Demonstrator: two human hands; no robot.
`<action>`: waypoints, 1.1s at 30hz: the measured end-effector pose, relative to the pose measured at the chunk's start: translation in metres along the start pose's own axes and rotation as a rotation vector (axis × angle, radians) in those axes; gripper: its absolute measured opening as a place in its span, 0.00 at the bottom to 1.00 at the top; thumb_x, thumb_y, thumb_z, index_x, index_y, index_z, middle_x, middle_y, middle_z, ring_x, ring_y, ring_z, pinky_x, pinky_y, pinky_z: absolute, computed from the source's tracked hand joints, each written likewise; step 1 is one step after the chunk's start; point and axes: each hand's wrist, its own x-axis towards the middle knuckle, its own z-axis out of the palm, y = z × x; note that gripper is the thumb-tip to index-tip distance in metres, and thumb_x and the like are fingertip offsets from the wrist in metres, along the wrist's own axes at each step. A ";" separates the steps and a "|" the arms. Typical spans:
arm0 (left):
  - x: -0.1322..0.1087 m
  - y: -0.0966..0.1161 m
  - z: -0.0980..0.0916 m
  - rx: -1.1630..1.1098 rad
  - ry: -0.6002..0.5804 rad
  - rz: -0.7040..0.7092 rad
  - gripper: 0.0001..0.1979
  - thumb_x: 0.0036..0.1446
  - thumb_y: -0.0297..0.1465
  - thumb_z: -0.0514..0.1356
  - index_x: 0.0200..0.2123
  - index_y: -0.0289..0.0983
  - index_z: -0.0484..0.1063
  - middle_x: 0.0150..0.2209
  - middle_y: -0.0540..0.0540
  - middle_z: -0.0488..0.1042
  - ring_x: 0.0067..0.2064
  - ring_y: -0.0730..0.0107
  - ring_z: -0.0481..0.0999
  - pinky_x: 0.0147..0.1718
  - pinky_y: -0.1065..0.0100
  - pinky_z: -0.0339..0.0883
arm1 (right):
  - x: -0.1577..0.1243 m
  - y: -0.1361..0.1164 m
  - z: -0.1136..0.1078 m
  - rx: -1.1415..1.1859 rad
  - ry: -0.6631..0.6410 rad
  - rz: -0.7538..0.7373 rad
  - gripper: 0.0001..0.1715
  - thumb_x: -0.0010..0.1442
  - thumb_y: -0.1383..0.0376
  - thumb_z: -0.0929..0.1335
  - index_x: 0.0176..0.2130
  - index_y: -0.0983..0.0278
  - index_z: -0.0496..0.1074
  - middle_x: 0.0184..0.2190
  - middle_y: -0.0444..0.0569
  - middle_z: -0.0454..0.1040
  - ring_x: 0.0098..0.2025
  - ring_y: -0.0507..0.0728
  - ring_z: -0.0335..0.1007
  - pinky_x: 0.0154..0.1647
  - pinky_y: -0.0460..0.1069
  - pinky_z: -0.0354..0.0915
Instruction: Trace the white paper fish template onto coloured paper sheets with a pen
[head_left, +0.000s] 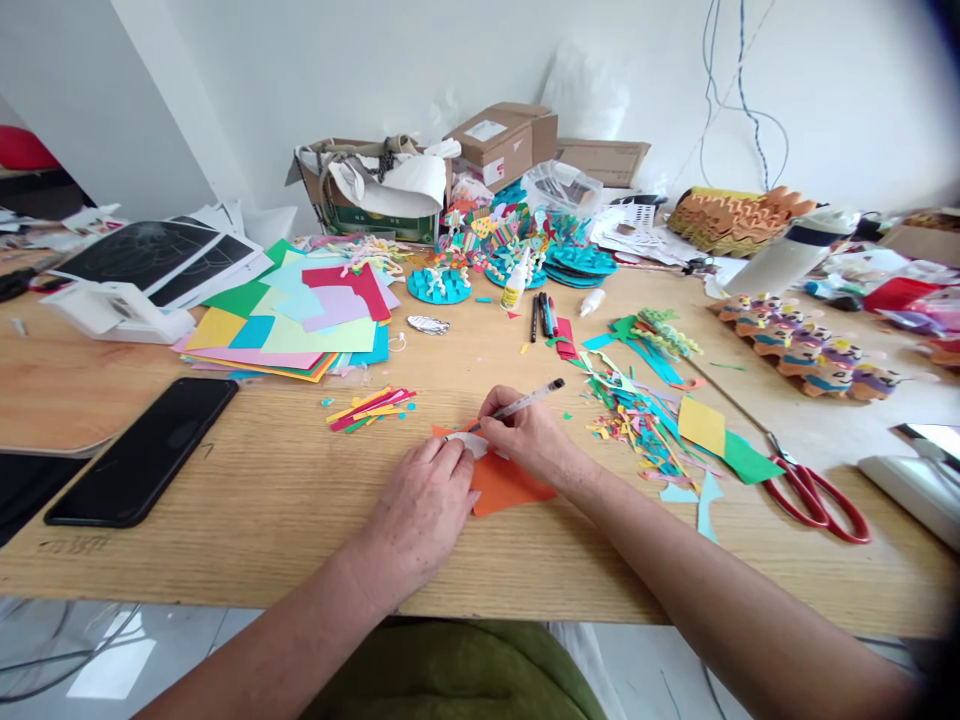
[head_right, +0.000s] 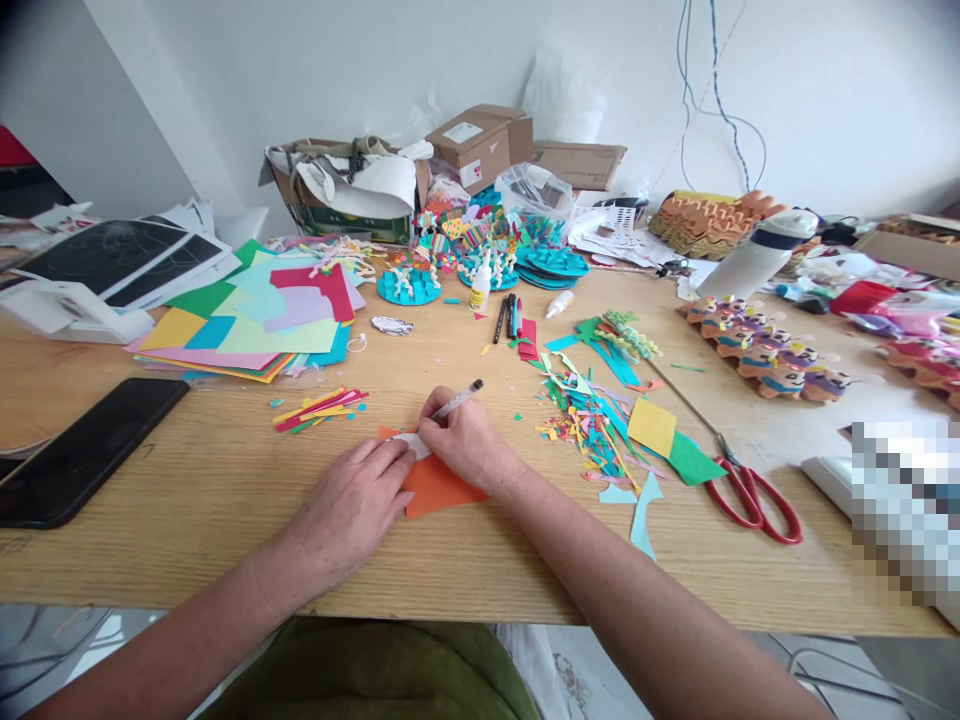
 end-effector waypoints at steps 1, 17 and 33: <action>0.000 0.000 0.000 -0.001 0.002 0.001 0.13 0.55 0.30 0.57 0.43 0.31 0.69 0.42 0.41 0.70 0.44 0.58 0.67 0.44 0.58 0.65 | 0.000 0.000 0.000 0.001 0.002 -0.004 0.02 0.46 0.69 0.61 0.24 0.62 0.60 0.16 0.37 0.59 0.19 0.48 0.55 0.19 0.44 0.51; 0.000 -0.001 0.000 -0.035 -0.002 0.006 0.16 0.55 0.30 0.57 0.47 0.31 0.67 0.45 0.43 0.69 0.45 0.59 0.65 0.46 0.58 0.64 | -0.001 0.000 0.000 0.023 -0.007 -0.024 0.03 0.46 0.70 0.61 0.24 0.62 0.60 0.15 0.37 0.58 0.18 0.48 0.53 0.19 0.44 0.51; 0.000 -0.001 0.002 -0.012 0.012 0.024 0.15 0.56 0.29 0.56 0.47 0.31 0.66 0.47 0.42 0.69 0.46 0.59 0.65 0.46 0.58 0.63 | -0.001 0.001 0.000 0.006 0.007 -0.034 0.03 0.46 0.70 0.61 0.24 0.62 0.60 0.15 0.37 0.58 0.18 0.48 0.54 0.19 0.44 0.51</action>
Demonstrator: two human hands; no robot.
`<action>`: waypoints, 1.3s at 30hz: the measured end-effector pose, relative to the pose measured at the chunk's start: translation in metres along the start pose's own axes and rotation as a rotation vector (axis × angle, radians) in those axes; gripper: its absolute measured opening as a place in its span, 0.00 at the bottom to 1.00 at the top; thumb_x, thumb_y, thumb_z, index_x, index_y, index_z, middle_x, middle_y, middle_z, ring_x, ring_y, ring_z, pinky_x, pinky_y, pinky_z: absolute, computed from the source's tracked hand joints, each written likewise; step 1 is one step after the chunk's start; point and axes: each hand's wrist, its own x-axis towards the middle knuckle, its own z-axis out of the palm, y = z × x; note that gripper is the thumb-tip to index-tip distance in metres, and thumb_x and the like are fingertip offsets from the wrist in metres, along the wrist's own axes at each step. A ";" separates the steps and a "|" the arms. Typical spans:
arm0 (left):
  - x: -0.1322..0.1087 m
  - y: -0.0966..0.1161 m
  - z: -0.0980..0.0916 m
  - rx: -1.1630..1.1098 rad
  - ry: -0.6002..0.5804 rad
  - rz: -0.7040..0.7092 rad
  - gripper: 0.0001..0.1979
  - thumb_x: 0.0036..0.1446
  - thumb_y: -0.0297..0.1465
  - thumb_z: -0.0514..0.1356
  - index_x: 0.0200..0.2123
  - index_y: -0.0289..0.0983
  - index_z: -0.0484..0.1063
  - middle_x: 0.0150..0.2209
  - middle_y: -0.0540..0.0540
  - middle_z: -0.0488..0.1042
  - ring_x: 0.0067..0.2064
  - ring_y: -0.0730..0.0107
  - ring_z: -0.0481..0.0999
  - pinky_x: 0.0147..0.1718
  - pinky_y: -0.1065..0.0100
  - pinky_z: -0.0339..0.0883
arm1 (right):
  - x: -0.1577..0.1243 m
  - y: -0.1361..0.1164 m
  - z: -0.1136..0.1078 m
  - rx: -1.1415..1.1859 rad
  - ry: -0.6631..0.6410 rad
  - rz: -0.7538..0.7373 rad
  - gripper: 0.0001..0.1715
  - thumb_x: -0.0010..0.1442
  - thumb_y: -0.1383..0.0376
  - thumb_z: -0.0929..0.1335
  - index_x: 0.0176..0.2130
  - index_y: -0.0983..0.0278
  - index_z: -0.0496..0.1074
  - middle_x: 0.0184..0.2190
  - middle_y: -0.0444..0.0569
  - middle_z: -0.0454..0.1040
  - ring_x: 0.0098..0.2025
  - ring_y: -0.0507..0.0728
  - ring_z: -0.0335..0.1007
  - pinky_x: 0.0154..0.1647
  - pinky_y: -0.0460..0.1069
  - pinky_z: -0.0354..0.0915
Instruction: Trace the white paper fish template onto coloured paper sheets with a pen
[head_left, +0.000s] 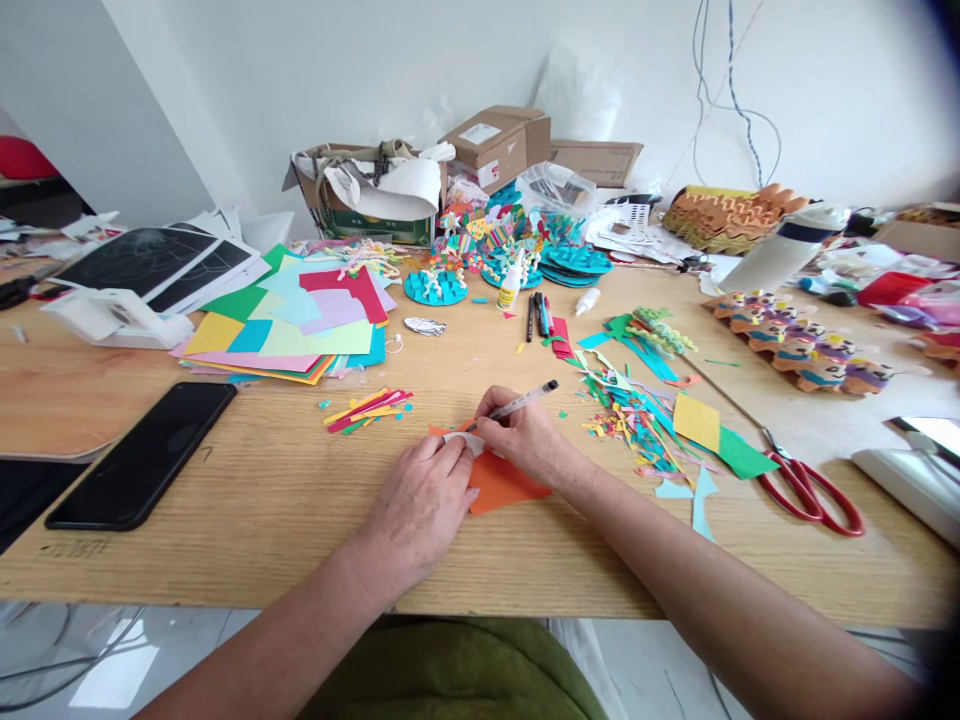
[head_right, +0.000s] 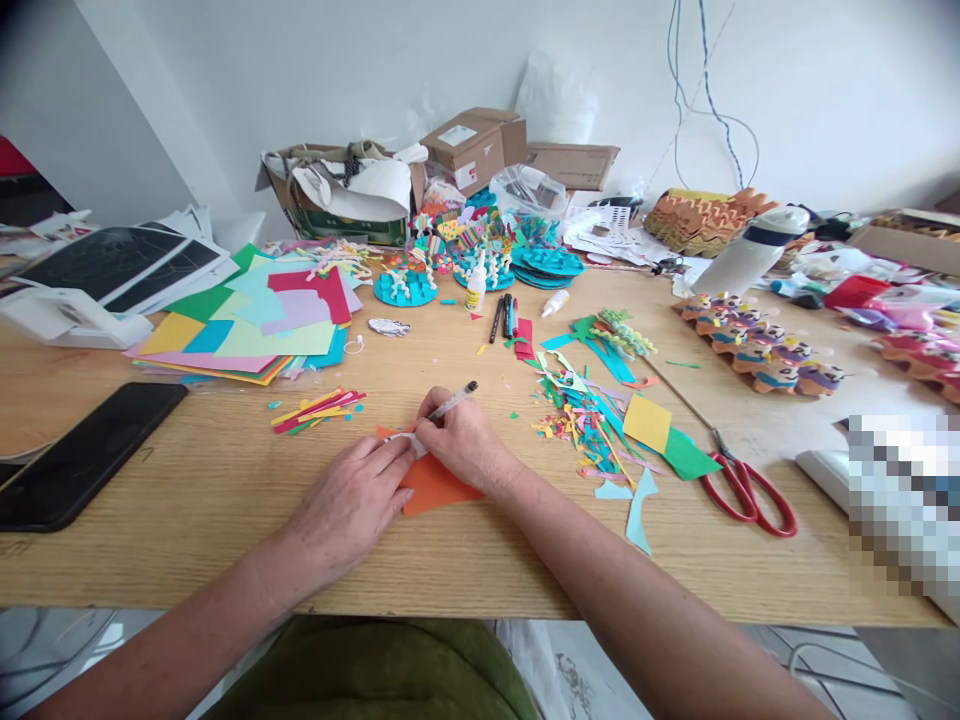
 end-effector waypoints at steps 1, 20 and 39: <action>0.000 0.000 0.000 0.000 0.001 -0.002 0.15 0.56 0.29 0.56 0.47 0.31 0.66 0.47 0.42 0.69 0.46 0.59 0.65 0.46 0.58 0.63 | 0.000 0.000 0.000 -0.001 0.001 -0.001 0.03 0.46 0.70 0.61 0.24 0.62 0.60 0.15 0.36 0.58 0.18 0.48 0.54 0.19 0.44 0.51; 0.000 -0.001 0.000 0.006 0.016 0.006 0.15 0.57 0.31 0.55 0.48 0.32 0.66 0.46 0.42 0.69 0.46 0.59 0.65 0.46 0.58 0.62 | -0.004 0.000 -0.005 -0.068 0.007 -0.007 0.03 0.47 0.70 0.61 0.24 0.63 0.62 0.19 0.39 0.61 0.21 0.48 0.55 0.21 0.44 0.53; 0.001 -0.001 0.000 -0.008 0.008 0.009 0.14 0.56 0.31 0.56 0.46 0.32 0.67 0.44 0.42 0.69 0.45 0.59 0.65 0.46 0.58 0.62 | -0.006 0.003 -0.006 -0.057 0.015 -0.003 0.03 0.47 0.70 0.61 0.24 0.63 0.62 0.19 0.39 0.62 0.21 0.49 0.56 0.21 0.44 0.53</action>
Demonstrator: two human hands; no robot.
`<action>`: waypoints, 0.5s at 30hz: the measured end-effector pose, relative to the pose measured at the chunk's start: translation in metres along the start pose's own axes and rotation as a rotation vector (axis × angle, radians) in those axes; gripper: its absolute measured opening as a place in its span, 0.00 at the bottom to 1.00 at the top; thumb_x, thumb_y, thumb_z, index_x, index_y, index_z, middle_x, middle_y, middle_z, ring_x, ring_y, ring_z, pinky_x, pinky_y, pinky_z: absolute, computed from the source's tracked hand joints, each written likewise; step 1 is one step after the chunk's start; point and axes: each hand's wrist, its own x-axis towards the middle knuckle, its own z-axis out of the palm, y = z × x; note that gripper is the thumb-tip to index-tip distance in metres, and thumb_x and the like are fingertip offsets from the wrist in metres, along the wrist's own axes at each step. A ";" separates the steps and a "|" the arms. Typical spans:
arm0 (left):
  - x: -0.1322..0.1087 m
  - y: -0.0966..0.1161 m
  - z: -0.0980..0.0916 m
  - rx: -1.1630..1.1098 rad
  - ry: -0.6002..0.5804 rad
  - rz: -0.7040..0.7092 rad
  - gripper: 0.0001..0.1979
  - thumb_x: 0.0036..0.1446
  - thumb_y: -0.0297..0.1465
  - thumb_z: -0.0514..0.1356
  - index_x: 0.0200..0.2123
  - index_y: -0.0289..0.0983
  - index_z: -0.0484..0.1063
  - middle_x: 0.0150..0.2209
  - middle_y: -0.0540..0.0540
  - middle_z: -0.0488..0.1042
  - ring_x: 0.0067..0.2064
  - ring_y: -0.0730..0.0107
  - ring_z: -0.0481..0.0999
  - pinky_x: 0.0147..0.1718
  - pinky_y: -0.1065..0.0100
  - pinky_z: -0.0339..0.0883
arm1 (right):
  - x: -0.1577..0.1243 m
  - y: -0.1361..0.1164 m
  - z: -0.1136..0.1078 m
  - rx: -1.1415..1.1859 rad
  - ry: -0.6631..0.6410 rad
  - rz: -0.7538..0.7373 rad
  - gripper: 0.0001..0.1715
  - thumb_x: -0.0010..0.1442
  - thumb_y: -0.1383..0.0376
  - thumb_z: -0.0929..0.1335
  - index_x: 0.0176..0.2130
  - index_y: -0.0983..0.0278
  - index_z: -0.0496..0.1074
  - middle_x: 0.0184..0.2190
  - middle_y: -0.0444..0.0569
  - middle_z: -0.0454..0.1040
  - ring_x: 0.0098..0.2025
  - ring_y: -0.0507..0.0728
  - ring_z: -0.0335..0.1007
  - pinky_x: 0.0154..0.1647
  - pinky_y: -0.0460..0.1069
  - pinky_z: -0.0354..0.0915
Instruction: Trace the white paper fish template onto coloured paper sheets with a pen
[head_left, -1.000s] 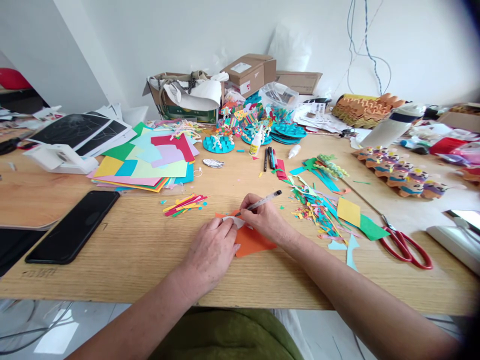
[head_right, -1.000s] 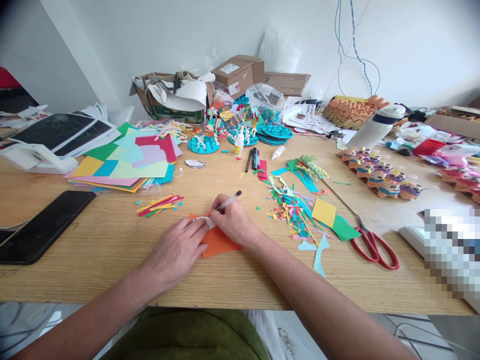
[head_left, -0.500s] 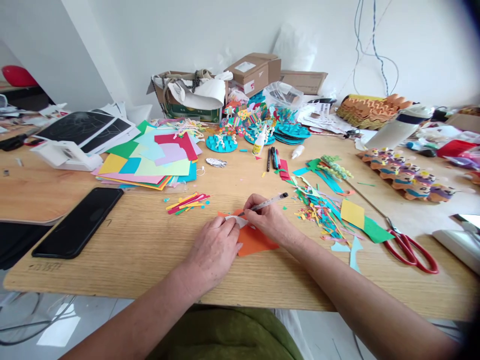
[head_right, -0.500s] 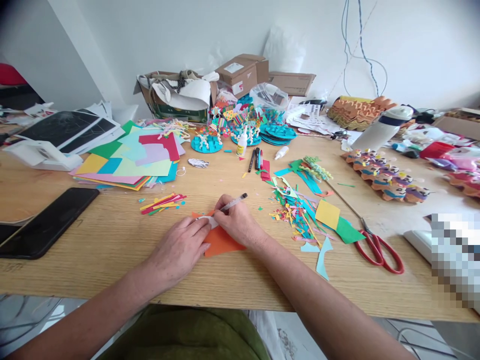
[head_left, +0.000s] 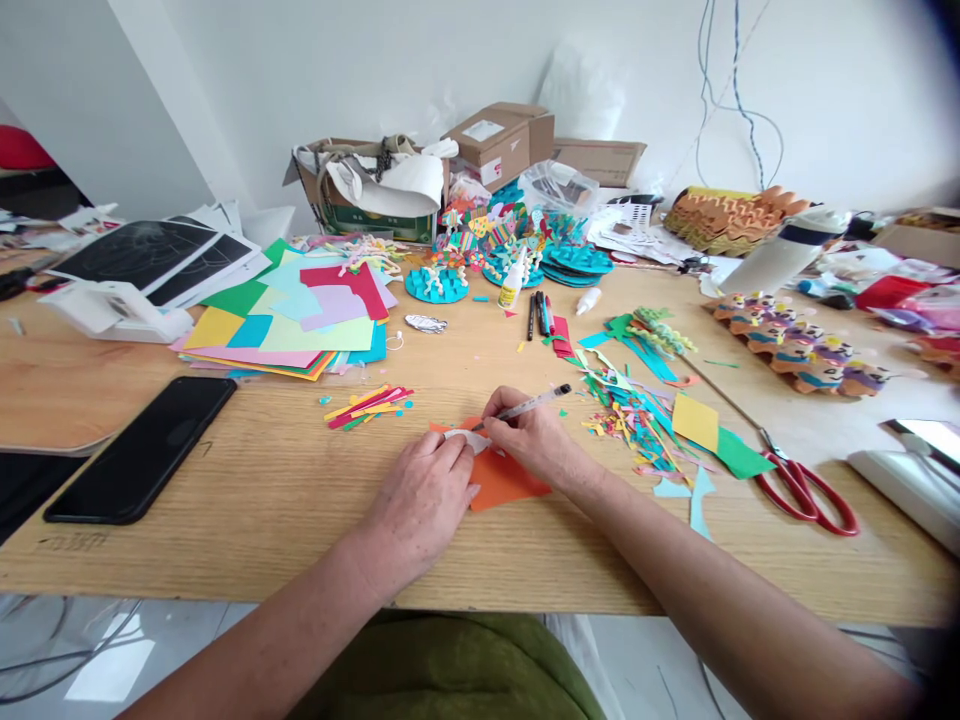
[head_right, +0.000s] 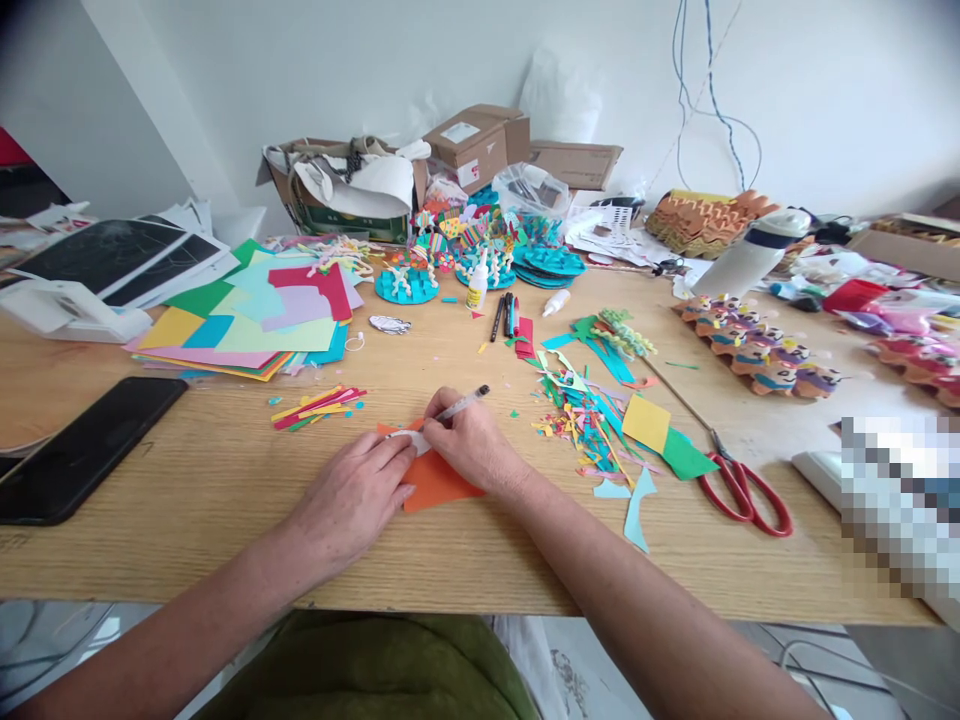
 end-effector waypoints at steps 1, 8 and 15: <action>0.000 0.000 0.000 0.000 0.002 0.002 0.14 0.56 0.30 0.56 0.45 0.32 0.67 0.44 0.42 0.69 0.45 0.59 0.65 0.46 0.58 0.62 | 0.000 0.001 0.000 0.007 0.001 -0.001 0.03 0.47 0.70 0.61 0.24 0.63 0.62 0.18 0.39 0.62 0.21 0.49 0.57 0.21 0.44 0.53; 0.001 -0.001 0.003 -0.007 0.018 0.015 0.16 0.57 0.29 0.55 0.49 0.33 0.64 0.47 0.42 0.68 0.47 0.59 0.65 0.46 0.58 0.62 | -0.001 0.004 0.000 0.049 -0.006 0.005 0.03 0.47 0.70 0.61 0.25 0.62 0.61 0.17 0.38 0.61 0.20 0.49 0.56 0.20 0.44 0.53; 0.002 -0.001 0.003 0.008 0.017 0.014 0.15 0.56 0.29 0.55 0.48 0.34 0.65 0.45 0.42 0.69 0.46 0.59 0.66 0.45 0.57 0.62 | -0.003 -0.002 -0.002 0.035 0.003 0.011 0.04 0.46 0.71 0.61 0.24 0.62 0.61 0.17 0.38 0.60 0.20 0.48 0.56 0.20 0.44 0.53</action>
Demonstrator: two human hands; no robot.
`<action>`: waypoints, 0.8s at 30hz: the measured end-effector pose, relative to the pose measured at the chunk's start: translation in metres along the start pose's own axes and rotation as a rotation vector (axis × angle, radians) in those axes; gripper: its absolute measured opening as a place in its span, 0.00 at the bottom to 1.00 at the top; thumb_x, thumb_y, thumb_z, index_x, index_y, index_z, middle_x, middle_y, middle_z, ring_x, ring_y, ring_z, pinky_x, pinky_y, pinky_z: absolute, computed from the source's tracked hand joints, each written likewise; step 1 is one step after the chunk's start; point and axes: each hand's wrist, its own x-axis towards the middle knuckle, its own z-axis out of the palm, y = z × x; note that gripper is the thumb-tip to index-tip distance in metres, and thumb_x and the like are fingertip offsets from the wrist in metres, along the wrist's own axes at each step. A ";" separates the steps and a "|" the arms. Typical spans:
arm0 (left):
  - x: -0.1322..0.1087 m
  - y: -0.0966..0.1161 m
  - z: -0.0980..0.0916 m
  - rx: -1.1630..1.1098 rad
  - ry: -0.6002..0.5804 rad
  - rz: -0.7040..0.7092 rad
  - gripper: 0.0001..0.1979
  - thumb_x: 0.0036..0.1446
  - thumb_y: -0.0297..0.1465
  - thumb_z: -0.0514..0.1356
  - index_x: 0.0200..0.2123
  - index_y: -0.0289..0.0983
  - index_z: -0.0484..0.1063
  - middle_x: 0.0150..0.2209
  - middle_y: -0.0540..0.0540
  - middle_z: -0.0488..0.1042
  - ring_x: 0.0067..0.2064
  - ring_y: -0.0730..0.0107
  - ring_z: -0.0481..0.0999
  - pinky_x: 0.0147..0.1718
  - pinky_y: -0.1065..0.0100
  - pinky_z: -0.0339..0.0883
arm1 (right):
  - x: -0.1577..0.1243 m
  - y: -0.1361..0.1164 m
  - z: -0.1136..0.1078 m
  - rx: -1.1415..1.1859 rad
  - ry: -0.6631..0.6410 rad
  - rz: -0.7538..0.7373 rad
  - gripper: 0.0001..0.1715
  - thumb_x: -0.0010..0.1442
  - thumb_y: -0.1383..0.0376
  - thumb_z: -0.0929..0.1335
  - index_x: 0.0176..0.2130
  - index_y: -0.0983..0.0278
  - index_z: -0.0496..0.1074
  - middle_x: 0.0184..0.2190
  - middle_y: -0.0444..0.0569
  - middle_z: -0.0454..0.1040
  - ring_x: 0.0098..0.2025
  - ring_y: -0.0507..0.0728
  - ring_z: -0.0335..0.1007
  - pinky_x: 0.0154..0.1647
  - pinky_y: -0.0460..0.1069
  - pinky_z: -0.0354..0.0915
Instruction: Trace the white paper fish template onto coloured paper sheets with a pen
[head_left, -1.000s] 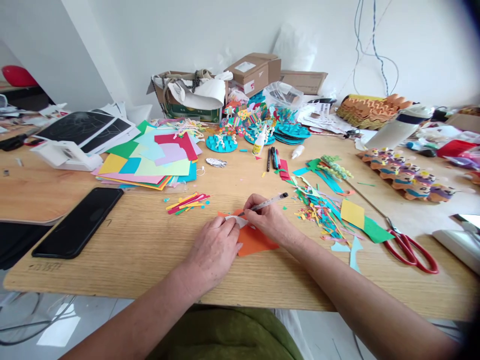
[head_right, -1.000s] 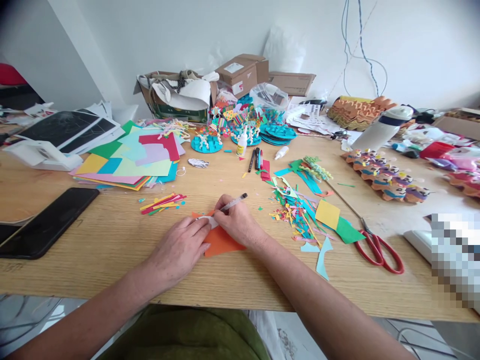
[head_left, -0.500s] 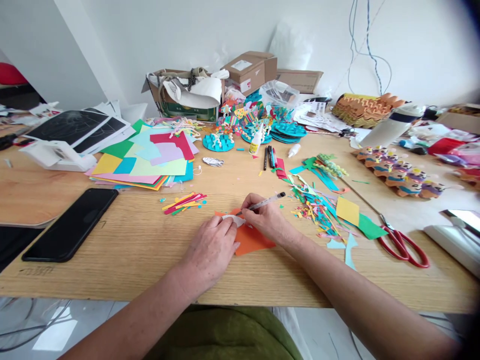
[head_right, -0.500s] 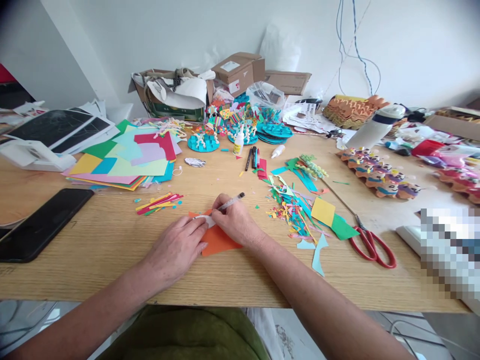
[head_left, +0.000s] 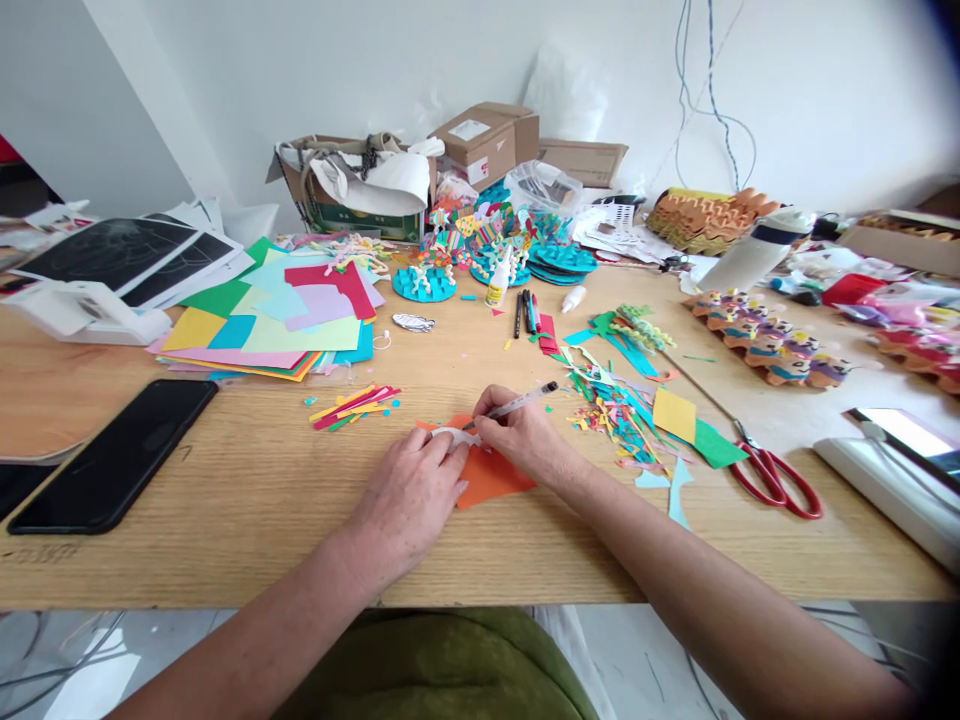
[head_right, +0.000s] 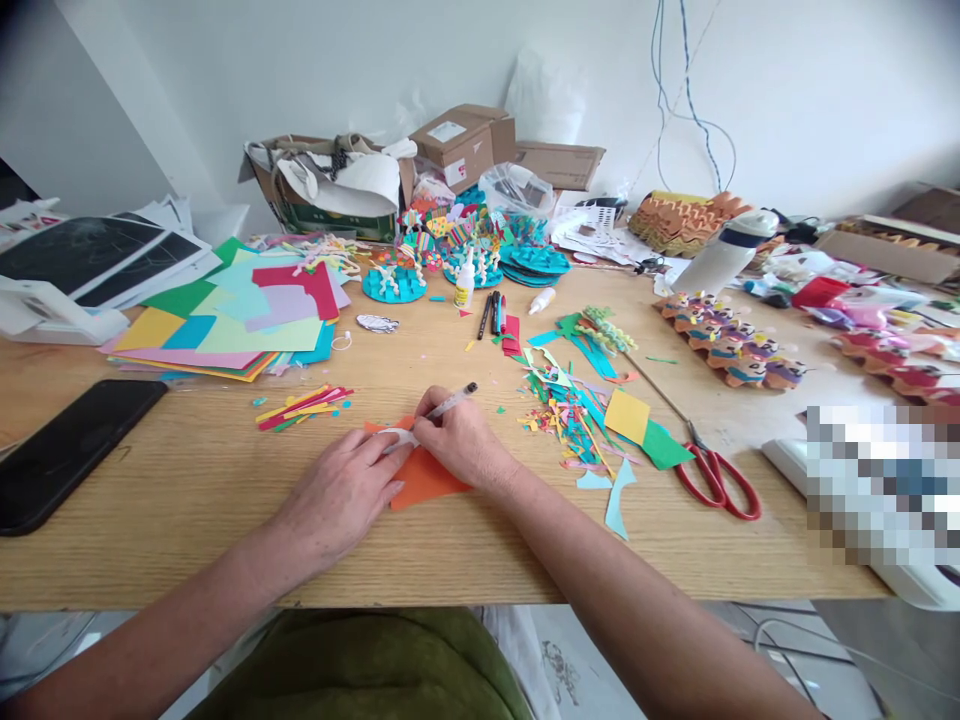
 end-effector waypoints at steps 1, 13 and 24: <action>0.000 0.000 -0.001 0.004 0.000 0.000 0.15 0.56 0.30 0.55 0.48 0.35 0.66 0.45 0.42 0.69 0.45 0.59 0.66 0.45 0.58 0.62 | 0.000 0.000 0.000 0.000 -0.001 0.004 0.04 0.46 0.71 0.61 0.24 0.62 0.61 0.17 0.38 0.60 0.20 0.48 0.56 0.20 0.44 0.53; 0.002 0.002 -0.004 0.023 0.001 -0.012 0.14 0.56 0.30 0.56 0.47 0.36 0.66 0.42 0.43 0.68 0.41 0.60 0.65 0.41 0.59 0.63 | -0.005 -0.002 -0.006 -0.022 -0.007 0.036 0.03 0.46 0.71 0.61 0.25 0.63 0.61 0.17 0.38 0.60 0.20 0.48 0.54 0.19 0.43 0.52; 0.002 0.003 -0.003 0.052 -0.030 -0.011 0.14 0.56 0.31 0.56 0.47 0.36 0.66 0.42 0.44 0.68 0.42 0.59 0.64 0.42 0.58 0.63 | -0.010 -0.005 -0.011 -0.019 -0.022 0.083 0.03 0.45 0.71 0.60 0.24 0.63 0.61 0.16 0.38 0.59 0.19 0.49 0.55 0.19 0.44 0.51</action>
